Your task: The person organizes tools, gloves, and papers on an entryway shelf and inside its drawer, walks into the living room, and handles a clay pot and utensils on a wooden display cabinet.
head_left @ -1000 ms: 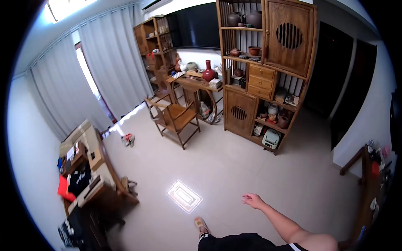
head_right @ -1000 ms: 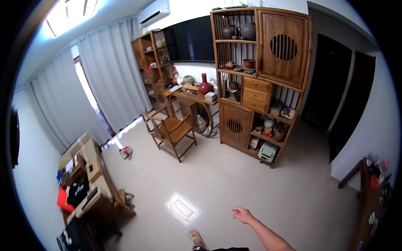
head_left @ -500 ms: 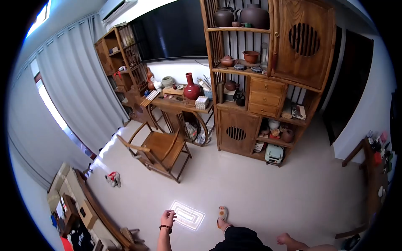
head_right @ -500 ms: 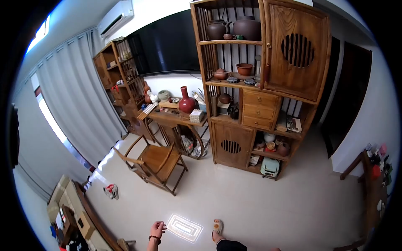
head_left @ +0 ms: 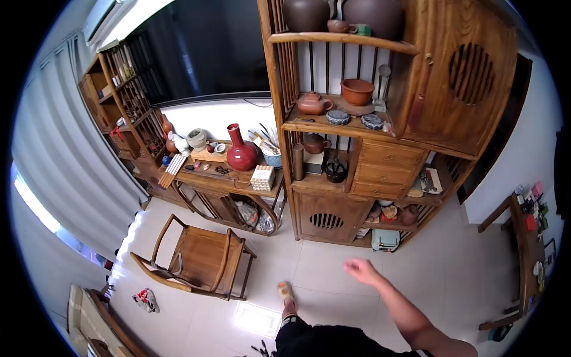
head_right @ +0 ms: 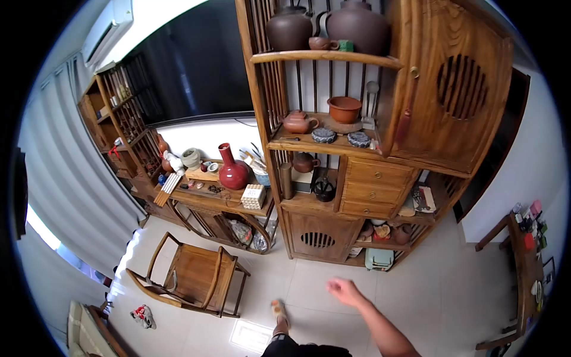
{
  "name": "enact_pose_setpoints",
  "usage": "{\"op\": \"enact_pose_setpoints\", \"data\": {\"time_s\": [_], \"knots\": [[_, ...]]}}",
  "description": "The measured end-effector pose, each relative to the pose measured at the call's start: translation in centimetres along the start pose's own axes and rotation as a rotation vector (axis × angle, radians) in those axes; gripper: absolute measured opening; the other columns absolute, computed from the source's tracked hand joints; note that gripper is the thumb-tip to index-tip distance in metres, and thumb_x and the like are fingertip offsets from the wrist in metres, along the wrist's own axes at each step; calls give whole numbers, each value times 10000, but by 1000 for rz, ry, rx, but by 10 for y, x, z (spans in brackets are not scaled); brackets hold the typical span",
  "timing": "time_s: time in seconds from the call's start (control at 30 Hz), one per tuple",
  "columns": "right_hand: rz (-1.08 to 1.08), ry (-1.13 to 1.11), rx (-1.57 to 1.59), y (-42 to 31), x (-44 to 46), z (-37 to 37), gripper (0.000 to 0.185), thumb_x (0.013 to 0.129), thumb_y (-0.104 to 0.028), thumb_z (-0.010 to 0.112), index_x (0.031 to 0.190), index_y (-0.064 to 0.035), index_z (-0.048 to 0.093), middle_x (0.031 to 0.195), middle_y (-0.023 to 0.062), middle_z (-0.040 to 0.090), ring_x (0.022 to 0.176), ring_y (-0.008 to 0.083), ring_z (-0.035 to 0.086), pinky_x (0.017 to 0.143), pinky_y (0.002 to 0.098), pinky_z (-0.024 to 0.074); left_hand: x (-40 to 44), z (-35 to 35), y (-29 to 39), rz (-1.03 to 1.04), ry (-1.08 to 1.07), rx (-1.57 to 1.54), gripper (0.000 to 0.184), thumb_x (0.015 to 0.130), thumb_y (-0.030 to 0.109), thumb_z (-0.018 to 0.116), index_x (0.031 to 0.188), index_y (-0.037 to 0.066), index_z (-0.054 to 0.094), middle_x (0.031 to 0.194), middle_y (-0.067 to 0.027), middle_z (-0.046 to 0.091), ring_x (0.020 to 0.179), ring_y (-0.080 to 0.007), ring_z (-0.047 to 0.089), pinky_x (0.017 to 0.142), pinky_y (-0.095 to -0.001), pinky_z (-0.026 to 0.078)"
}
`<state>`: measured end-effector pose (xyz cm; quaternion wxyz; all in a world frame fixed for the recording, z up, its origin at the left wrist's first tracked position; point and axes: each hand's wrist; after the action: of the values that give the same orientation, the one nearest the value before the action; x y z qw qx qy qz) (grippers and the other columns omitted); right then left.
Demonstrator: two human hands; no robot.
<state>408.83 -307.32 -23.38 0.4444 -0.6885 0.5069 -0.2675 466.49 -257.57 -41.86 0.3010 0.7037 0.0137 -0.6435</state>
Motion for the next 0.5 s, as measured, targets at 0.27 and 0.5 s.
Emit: {"op": "enact_pose_setpoints", "data": {"time_s": [0.27,0.5], "knots": [[-264,236,-19,-244,203,-80,235,1057,-189,764,1202,-6,782,1015,66,817,897,130,739,818,323,596,255,102,351,217,68,369,378,1112,419,628,1215,68,726,1146,-117,811,919,-261,791,730,-412,641],[-327,390,-258,-342,327,-155,166,1005,-95,776,1129,15,783,959,95,801,756,147,716,692,306,568,245,256,600,904,-44,699,356,1064,318,782,1232,9,729,1010,-83,805,853,-175,764,778,-339,621]]}}
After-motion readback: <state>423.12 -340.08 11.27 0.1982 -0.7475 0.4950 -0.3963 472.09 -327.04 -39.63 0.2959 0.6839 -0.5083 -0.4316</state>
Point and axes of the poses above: each hand's wrist, its own x-axis towards the middle knuckle, its own z-axis out of the palm, y = z × x
